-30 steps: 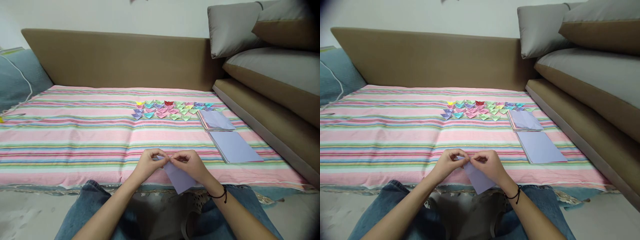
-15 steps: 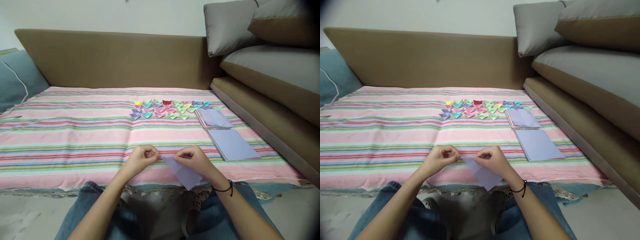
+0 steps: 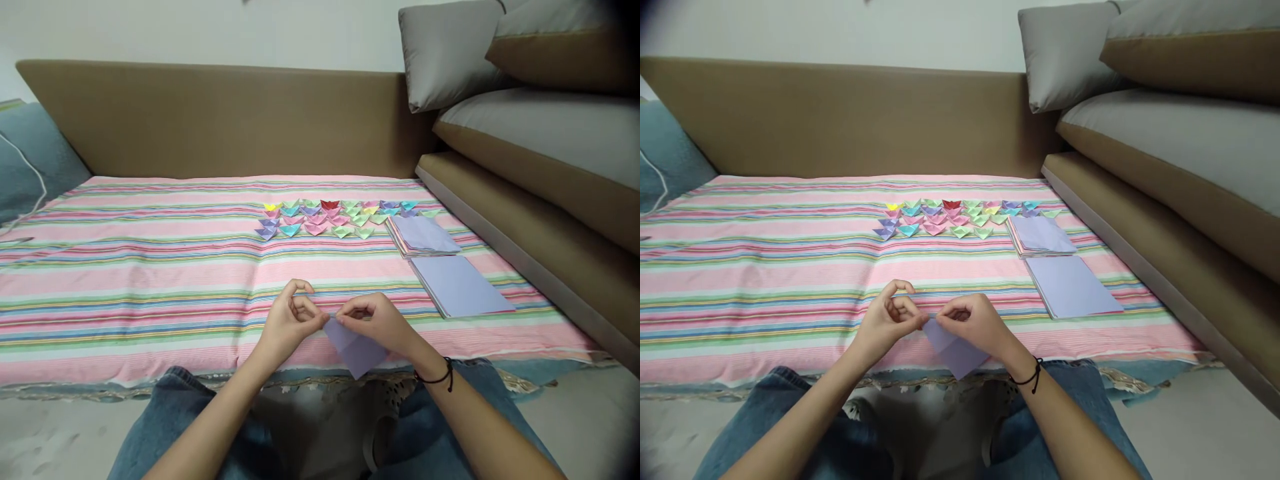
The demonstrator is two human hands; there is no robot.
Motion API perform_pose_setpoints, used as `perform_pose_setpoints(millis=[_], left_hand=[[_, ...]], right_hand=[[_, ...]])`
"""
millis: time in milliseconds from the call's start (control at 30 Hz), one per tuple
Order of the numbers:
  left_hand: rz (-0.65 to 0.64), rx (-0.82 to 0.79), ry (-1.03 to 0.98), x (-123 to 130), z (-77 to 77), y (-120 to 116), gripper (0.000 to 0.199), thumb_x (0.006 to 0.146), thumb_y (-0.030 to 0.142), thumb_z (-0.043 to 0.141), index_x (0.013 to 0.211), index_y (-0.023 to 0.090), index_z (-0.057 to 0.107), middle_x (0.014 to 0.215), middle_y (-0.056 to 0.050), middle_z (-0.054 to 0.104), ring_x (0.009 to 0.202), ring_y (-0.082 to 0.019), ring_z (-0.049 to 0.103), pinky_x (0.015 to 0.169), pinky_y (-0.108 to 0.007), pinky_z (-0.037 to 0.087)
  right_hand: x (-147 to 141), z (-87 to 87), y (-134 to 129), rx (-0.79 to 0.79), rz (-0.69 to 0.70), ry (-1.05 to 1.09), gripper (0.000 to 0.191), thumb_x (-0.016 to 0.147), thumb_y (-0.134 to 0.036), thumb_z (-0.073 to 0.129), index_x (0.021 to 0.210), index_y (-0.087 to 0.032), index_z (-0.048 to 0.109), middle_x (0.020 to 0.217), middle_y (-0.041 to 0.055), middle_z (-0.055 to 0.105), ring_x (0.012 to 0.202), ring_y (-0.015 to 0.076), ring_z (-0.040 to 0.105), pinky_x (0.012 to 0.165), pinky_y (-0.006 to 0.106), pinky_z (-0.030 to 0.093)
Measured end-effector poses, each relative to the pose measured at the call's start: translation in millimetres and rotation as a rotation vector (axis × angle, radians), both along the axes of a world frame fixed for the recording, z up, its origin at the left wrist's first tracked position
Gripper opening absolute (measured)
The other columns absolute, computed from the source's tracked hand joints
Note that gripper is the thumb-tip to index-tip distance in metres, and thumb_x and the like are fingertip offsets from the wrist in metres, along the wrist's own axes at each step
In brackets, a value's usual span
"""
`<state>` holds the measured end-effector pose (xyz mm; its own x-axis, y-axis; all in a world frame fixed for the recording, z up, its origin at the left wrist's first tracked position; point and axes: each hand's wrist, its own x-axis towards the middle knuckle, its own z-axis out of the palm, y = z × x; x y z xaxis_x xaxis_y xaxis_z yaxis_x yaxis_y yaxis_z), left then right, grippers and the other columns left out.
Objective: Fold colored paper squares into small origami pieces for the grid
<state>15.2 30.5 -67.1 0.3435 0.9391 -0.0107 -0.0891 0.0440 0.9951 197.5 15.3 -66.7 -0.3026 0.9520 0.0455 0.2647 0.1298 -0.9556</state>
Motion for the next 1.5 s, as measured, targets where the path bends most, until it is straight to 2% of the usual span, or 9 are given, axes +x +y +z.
perform_pose_setpoints(millis=[233,667,867,967,1067,1167,1300,1400,1500], left_hand=[[-0.038,0.006,0.007,0,4.2,-1,0.047,0.065,0.022,0.075,0.085,0.023,0.033,0.057,0.007,0.062,0.049,-0.009,0.057,0.050,-0.017,0.041],[0.251,0.153,0.017,-47,29.0,24,0.049,0.061,0.021,0.078,0.082,0.023,0.033,0.053,0.006,0.065,0.049,-0.012,0.060,0.056,-0.022,0.048],[0.326,0.186,-0.039,-49,25.0,23,0.042,0.063,0.020,0.077,0.084,0.021,0.040,0.060,0.002,0.069,0.047,-0.010,0.058,0.049,-0.019,0.044],[0.306,0.200,-0.060,-43,23.4,20,0.039,0.065,0.023,0.076,0.087,0.020,0.044,0.067,0.000,0.070,0.052,-0.013,0.062,0.050,-0.021,0.048],[0.271,0.204,-0.053,-42,22.6,19,0.029,0.070,0.027,0.073,0.087,0.018,0.051,0.075,-0.003,0.070,0.072,-0.017,0.066,0.065,-0.026,0.053],[0.218,0.181,-0.004,-43,14.6,23,0.027,0.068,0.026,0.073,0.085,0.017,0.054,0.077,-0.003,0.066,0.074,-0.015,0.063,0.071,-0.026,0.051],[0.137,0.196,0.239,-46,-12.0,27,0.021,0.067,0.022,0.071,0.083,0.017,0.057,0.080,-0.001,0.062,0.065,-0.012,0.057,0.060,-0.023,0.046],[0.087,0.385,0.540,-46,-30.8,25,0.008,0.075,0.016,0.059,0.082,0.017,0.061,0.083,-0.002,0.061,0.066,-0.012,0.055,0.062,-0.025,0.045],[0.060,0.635,0.714,-44,-37.3,18,0.012,0.080,0.012,0.053,0.081,0.019,0.063,0.097,-0.006,0.061,0.088,-0.019,0.056,0.077,-0.034,0.046]], right_hand=[[-1,0.4,0,0.082,0.032,-0.048,0.015,0.076,-0.023,0.058,0.068,-0.016,0.069,0.064,0.0030,0.066,0.061,0.0146,0.057,0.056,0.024,0.044],[30,6.4,2,-0.009,-0.052,0.017,0.022,0.077,-0.037,0.063,0.070,-0.016,0.067,0.070,0.0052,0.069,0.067,0.0174,0.063,0.061,0.027,0.050],[27,4.9,4,0.018,-0.127,0.190,0.032,0.074,-0.040,0.067,0.098,-0.019,0.063,0.093,0.0076,0.068,0.086,0.0201,0.064,0.071,0.031,0.052],[23,0.8,4,0.192,-0.163,0.095,0.017,0.073,-0.030,0.070,0.086,-0.020,0.067,0.086,0.0068,0.068,0.081,0.0207,0.063,0.071,0.032,0.052],[21,-2.4,3,0.556,-0.271,-0.021,0.008,0.079,-0.020,0.062,0.075,-0.022,0.068,0.078,0.0055,0.068,0.079,0.0208,0.061,0.073,0.036,0.050],[21,-6.2,1,0.821,-0.203,-0.184,0.018,0.081,-0.011,0.057,0.081,-0.025,0.069,0.081,0.0038,0.069,0.084,0.0205,0.059,0.077,0.038,0.047],[19,-18.5,-5,0.918,0.023,-0.417,0.020,0.084,-0.009,0.054,0.084,-0.025,0.067,0.084,0.0024,0.068,0.088,0.0191,0.056,0.079,0.038,0.043],[15,-32.2,-11,0.923,0.158,-0.508,0.018,0.086,-0.010,0.052,0.086,-0.021,0.065,0.085,0.0036,0.067,0.086,0.0180,0.055,0.078,0.038,0.043],[15,-43.9,-14,0.895,0.209,-0.570,0.018,0.086,-0.010,0.049,0.091,-0.019,0.064,0.088,0.0049,0.065,0.086,0.0184,0.054,0.081,0.039,0.043]])
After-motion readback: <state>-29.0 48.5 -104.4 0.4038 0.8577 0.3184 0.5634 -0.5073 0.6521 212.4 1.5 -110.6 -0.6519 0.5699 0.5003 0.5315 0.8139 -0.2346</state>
